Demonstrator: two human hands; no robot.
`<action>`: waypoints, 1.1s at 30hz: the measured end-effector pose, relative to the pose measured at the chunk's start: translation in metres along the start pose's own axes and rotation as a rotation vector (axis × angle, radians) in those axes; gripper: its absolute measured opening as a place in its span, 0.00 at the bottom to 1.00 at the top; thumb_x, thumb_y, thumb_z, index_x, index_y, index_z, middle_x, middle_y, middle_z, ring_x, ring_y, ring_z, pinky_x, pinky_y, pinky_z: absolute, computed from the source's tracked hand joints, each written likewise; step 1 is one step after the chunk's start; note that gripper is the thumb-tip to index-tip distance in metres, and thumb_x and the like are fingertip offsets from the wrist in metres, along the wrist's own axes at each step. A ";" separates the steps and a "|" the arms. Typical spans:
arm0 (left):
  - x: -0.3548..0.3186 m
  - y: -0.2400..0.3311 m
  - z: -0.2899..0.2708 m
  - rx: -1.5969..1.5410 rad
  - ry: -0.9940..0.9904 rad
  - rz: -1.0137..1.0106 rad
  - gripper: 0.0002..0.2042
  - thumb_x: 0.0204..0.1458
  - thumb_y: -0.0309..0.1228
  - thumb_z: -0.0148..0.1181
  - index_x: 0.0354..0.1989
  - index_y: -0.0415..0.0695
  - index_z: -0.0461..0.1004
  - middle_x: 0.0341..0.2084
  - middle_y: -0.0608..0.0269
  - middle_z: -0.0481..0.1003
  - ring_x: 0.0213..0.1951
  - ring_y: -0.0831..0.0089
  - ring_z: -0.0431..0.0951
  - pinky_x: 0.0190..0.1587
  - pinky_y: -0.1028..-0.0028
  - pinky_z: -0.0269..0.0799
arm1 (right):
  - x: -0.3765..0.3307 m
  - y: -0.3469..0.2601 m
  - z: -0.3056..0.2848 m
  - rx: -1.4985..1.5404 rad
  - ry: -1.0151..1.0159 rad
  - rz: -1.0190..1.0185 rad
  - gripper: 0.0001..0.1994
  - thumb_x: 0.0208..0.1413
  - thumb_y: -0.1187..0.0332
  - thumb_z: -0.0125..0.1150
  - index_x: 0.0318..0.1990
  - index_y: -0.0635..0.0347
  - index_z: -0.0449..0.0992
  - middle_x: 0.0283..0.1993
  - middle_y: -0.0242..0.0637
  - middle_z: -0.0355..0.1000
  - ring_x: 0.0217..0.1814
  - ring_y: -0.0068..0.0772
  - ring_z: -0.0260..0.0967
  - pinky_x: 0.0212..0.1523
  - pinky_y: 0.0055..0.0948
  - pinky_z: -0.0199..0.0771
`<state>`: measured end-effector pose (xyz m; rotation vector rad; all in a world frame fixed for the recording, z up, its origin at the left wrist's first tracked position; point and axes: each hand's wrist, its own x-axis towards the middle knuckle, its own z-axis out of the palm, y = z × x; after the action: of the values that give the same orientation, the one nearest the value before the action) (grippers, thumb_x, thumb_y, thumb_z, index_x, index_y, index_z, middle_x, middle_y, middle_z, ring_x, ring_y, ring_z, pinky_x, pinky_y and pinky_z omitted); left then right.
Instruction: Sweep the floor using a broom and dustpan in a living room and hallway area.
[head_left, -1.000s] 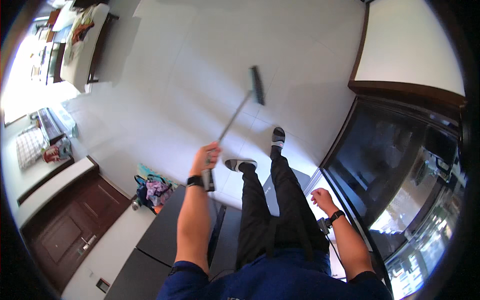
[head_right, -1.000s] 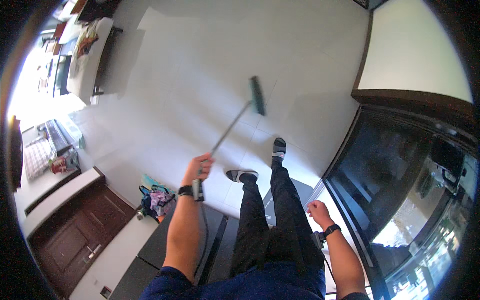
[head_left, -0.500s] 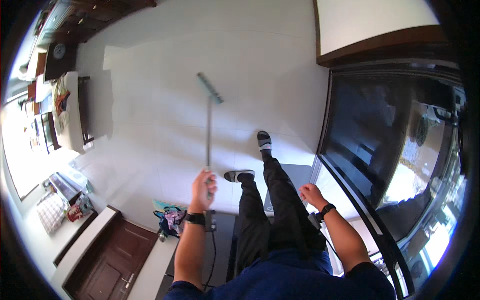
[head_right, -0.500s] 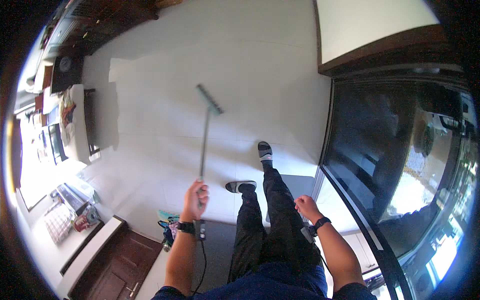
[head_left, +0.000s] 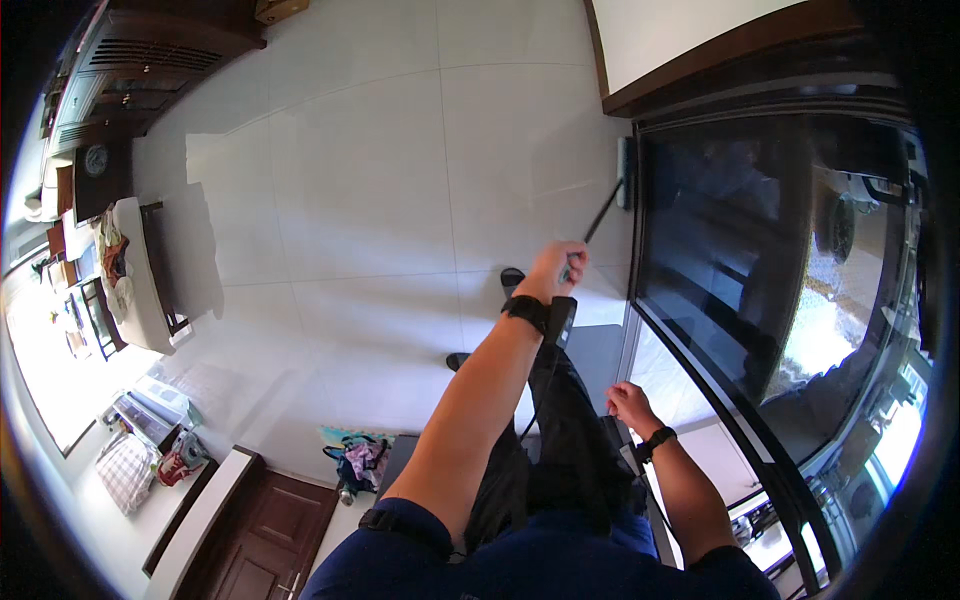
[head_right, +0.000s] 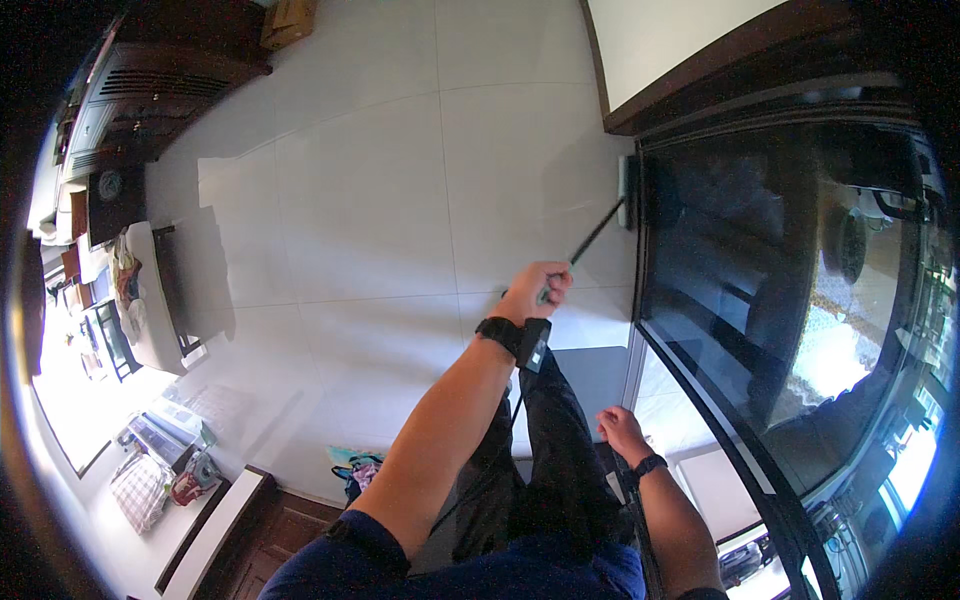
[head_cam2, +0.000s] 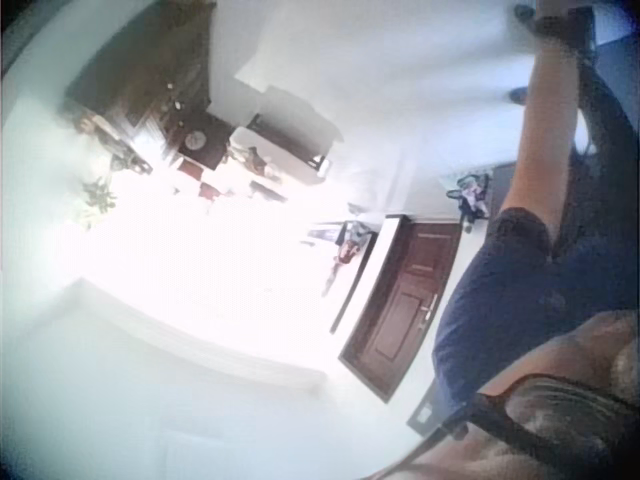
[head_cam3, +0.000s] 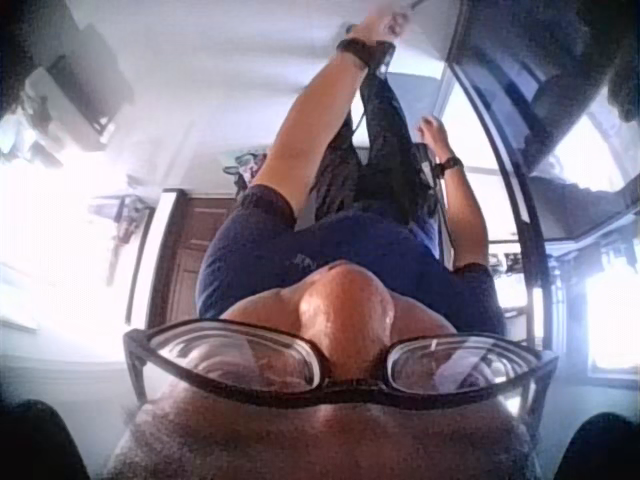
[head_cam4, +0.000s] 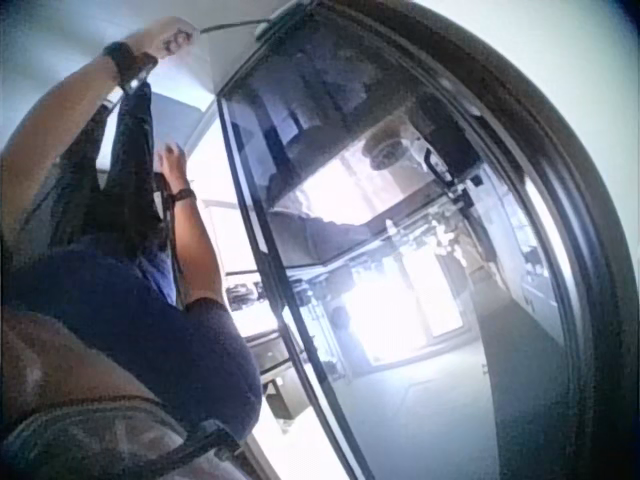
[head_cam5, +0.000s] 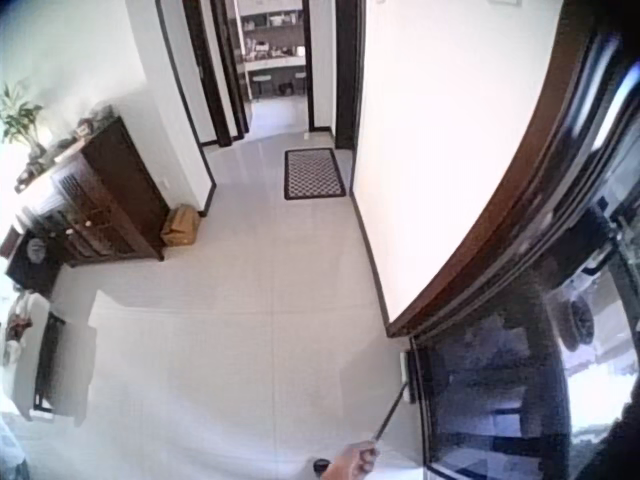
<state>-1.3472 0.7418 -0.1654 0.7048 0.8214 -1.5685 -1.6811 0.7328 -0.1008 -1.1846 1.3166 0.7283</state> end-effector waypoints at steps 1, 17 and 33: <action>0.003 0.007 -0.006 -0.016 -0.012 0.014 0.08 0.53 0.28 0.55 0.27 0.41 0.63 0.20 0.68 0.63 0.17 0.87 0.60 0.16 0.86 0.54 | 0.001 0.005 0.000 0.043 -0.006 0.008 0.10 0.56 0.65 0.54 0.33 0.65 0.73 0.23 0.34 0.71 0.21 0.22 0.67 0.23 0.22 0.68; -0.270 0.099 -0.315 -0.432 0.297 0.421 0.08 0.59 0.31 0.46 0.29 0.44 0.63 0.20 0.69 0.66 0.15 0.86 0.60 0.12 0.86 0.55 | -0.001 -0.026 0.040 -0.080 0.002 -0.106 0.10 0.56 0.66 0.52 0.32 0.65 0.73 0.22 0.34 0.71 0.20 0.23 0.67 0.22 0.23 0.67; -0.282 0.053 -0.254 -0.329 0.330 0.462 0.08 0.51 0.29 0.54 0.24 0.43 0.65 0.18 0.67 0.64 0.16 0.81 0.61 0.16 0.81 0.57 | 0.004 -0.127 0.113 -0.280 -0.025 -0.271 0.10 0.55 0.66 0.51 0.33 0.65 0.73 0.22 0.34 0.71 0.20 0.23 0.66 0.23 0.23 0.67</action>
<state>-1.2541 1.1052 -0.0882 0.8496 1.0423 -0.8893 -1.5254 0.7998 -0.0912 -1.5389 1.0279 0.7406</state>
